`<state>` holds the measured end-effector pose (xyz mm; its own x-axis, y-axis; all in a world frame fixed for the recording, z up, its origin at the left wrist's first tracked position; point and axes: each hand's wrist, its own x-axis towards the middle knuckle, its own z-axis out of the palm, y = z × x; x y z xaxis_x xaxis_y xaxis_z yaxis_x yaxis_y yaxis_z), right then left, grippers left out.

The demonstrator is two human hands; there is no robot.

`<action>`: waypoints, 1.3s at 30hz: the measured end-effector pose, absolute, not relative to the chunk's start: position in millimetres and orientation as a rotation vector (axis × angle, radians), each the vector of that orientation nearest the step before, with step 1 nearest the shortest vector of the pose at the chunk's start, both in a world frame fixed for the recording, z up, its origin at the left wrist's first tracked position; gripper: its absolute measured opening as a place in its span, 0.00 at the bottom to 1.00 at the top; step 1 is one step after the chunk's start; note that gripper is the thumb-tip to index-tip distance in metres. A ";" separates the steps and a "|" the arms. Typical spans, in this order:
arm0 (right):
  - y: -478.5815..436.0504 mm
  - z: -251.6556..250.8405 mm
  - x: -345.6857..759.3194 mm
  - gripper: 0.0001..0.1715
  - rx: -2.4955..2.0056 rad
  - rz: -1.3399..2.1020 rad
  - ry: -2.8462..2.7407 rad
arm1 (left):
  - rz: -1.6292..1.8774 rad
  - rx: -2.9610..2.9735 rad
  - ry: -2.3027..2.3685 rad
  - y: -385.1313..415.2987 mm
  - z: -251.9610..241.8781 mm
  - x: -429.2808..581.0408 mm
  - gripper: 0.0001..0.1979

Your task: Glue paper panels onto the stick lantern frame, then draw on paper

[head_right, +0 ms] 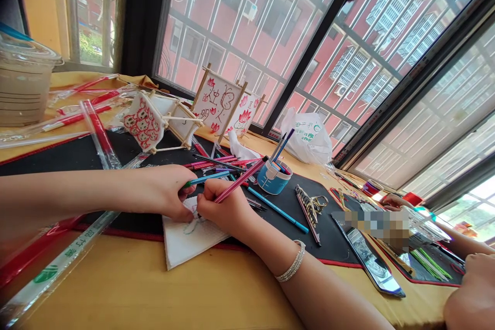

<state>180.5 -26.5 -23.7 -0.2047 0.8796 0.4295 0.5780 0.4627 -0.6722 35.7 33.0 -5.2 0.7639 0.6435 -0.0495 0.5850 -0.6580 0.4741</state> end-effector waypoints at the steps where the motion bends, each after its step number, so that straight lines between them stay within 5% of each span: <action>1: -26.7 -23.7 181.0 0.14 -1.220 0.483 -1.900 | 0.167 2.487 0.922 33.1 -5.5 35.5 0.14; 39: -26.9 -25.7 195.4 0.16 -1.294 0.393 -1.895 | 0.316 2.527 1.115 38.7 -19.6 40.0 0.21</action>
<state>195.4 -26.9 -25.7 -0.1658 0.8858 0.4334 0.6402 0.4309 -0.6359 40.0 38.7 -19.6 0.6636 0.7459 0.0580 0.6654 -0.6239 0.4099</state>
